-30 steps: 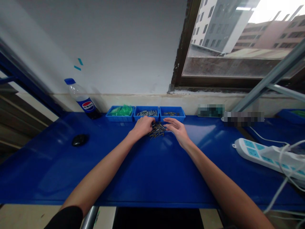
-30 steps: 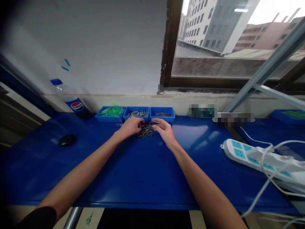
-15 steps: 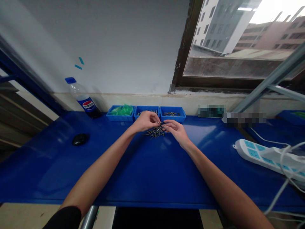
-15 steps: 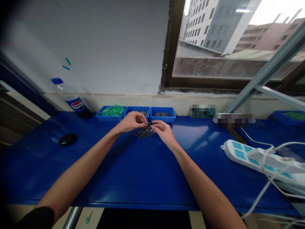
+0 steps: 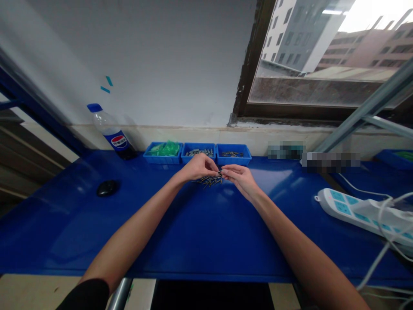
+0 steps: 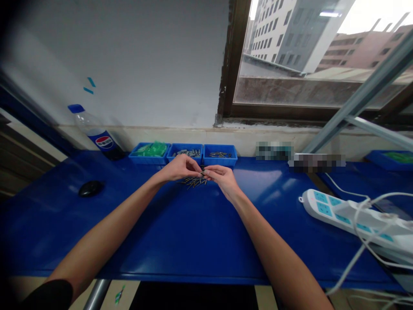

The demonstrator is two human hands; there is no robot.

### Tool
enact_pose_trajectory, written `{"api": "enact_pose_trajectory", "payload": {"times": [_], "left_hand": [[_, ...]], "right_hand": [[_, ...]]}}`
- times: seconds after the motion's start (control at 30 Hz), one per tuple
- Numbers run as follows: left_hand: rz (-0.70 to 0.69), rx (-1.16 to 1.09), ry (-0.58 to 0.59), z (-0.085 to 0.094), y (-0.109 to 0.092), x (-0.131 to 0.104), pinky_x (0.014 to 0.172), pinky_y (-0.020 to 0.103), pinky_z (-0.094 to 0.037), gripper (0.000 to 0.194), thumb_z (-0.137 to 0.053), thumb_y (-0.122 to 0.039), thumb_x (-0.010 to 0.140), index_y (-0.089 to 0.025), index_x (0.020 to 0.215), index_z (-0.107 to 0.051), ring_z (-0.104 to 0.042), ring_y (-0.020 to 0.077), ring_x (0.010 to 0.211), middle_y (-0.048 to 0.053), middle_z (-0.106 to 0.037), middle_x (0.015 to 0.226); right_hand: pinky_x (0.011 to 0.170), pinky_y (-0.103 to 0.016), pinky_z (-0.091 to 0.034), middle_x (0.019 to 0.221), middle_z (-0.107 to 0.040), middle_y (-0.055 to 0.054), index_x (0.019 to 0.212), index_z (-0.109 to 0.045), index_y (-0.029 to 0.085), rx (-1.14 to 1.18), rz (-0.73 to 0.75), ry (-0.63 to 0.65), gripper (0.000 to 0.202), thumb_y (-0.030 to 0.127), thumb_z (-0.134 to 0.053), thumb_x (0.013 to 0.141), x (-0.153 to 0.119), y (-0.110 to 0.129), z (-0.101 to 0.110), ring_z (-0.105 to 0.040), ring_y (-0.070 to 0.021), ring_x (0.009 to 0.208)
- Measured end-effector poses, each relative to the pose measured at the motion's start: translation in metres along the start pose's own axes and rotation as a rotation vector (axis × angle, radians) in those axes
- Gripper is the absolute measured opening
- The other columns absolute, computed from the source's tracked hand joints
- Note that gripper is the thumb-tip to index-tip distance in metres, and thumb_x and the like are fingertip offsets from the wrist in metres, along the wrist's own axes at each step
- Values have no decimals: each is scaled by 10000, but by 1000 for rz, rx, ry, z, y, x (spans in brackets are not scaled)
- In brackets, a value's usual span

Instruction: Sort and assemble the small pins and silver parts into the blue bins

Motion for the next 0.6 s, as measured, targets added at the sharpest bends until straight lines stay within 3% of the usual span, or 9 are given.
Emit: {"api": "enact_pose_trajectory", "payload": {"times": [0.1, 0.17, 0.23, 0.33, 0.43, 0.6], "left_hand": [[-1, 174, 33, 6, -1, -3, 736, 288, -561, 307, -766, -364, 788, -152, 1002, -826, -756, 223, 825, 101, -812, 924], [15, 333, -15, 14, 5, -3, 811, 312, -557, 302, -701, -340, 849, -155, 1056, -819, -758, 237, 896, 116, -809, 1005], [32, 465, -86, 20, 15, -2, 897, 335, -542, 301, -647, -278, 878, -163, 1104, -808, -750, 250, 981, 127, -798, 1080], [10, 589, -90, 12, 26, 1, 972, 360, -515, 328, -687, -228, 829, -207, 1136, -800, -723, 274, 1074, 120, -780, 1159], [50, 648, -97, 3, 31, 2, 953, 349, -515, 355, -693, -176, 803, -227, 1140, -792, -716, 271, 1079, 111, -779, 1155], [81, 658, -129, -2, 20, -1, 787, 300, -517, 233, -657, -115, 789, -196, 962, -791, -722, 236, 877, 96, -782, 934]], "right_hand": [[722, -353, -566, 747, -768, -62, 851, -795, 177, -120, 12, 18, 306, 399, -902, 671, -1, 1, 0, -701, -187, 675], [788, -387, -583, 772, -778, -68, 864, -791, 182, -150, 54, -9, 302, 396, -896, 679, -1, 5, 2, -730, -213, 731], [925, -431, -576, 949, -803, -82, 975, -788, 206, -123, 128, -41, 356, 386, -892, 687, -1, 12, 4, -757, -247, 902], [1080, -479, -513, 1299, -727, -81, 1193, -734, 269, -84, 209, -51, 553, 364, -901, 674, -2, 20, 5, -693, -275, 1185], [1105, -491, -496, 1413, -659, -82, 1266, -696, 292, -105, 218, -45, 626, 362, -899, 678, -1, 20, 6, -638, -285, 1274], [1042, -479, -533, 1325, -706, -84, 1185, -729, 276, -154, 177, -24, 516, 371, -884, 701, 0, 13, 6, -700, -275, 1133]]}}
Point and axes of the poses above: each hand's wrist, its own x-axis towards the middle knuckle, its own z-axis out of the back of the hand, y = z × x, the point moved 7 cm from there along x, towards the middle knuckle
